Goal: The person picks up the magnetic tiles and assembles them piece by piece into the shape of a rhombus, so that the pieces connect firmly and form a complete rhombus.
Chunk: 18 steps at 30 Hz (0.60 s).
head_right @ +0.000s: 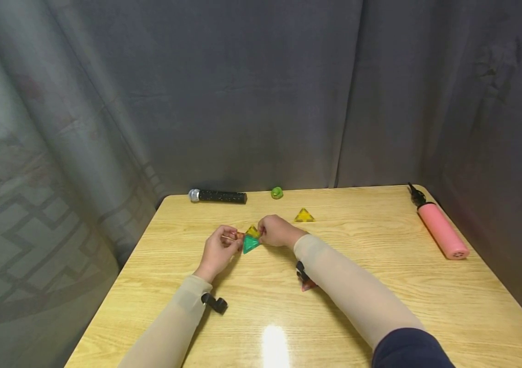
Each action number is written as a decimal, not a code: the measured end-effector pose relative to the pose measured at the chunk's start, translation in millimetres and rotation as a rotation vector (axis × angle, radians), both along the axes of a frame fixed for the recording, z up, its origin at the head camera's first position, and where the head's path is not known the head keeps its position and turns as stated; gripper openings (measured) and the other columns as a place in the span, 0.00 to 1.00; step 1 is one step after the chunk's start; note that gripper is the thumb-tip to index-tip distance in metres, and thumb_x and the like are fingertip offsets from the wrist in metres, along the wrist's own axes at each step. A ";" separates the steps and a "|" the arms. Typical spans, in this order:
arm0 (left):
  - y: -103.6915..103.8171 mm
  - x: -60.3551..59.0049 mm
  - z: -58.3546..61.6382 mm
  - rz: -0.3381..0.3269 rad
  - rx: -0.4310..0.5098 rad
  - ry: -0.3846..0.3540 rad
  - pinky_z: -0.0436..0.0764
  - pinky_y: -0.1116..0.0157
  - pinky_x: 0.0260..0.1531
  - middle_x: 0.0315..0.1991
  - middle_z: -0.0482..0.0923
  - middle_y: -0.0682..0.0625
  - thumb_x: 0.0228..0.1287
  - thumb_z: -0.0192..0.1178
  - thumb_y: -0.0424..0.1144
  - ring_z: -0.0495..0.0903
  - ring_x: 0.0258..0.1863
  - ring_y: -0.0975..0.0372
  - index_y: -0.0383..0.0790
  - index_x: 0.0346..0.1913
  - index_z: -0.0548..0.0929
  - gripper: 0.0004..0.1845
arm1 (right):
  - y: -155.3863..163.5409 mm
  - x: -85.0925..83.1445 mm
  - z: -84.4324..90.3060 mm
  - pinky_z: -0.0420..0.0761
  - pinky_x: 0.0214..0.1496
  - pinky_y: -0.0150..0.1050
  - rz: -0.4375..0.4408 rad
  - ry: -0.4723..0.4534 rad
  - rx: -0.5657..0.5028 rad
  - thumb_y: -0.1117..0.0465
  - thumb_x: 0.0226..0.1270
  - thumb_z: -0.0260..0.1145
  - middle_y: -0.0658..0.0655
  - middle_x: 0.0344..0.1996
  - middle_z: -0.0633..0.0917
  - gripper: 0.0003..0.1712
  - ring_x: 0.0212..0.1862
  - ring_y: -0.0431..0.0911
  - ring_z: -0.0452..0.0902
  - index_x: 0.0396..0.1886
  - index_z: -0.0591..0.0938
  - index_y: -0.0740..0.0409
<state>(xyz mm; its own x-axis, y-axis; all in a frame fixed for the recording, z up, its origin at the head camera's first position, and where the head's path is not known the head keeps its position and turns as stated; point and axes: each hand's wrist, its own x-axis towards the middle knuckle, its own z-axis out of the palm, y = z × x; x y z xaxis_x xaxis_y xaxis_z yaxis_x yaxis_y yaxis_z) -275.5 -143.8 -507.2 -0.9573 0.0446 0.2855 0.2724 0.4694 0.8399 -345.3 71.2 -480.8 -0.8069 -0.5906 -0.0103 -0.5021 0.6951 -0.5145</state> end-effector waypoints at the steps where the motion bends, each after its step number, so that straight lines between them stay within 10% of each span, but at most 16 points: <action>1: 0.0 0.0 -0.2 -0.003 -0.002 0.002 0.82 0.67 0.31 0.37 0.78 0.52 0.60 0.67 0.35 0.80 0.33 0.63 0.40 0.51 0.78 0.16 | -0.1 0.1 0.0 0.72 0.32 0.37 -0.002 0.000 0.001 0.60 0.57 0.74 0.48 0.21 0.77 0.10 0.26 0.42 0.71 0.25 0.79 0.50; 18: 2.8 -2.2 -6.3 -0.054 -0.010 -0.046 0.82 0.68 0.32 0.38 0.79 0.52 0.58 0.69 0.33 0.82 0.31 0.65 0.43 0.51 0.77 0.19 | -1.1 2.3 3.3 0.73 0.30 0.36 0.007 0.002 -0.017 0.63 0.57 0.74 0.48 0.20 0.78 0.08 0.25 0.41 0.71 0.27 0.81 0.55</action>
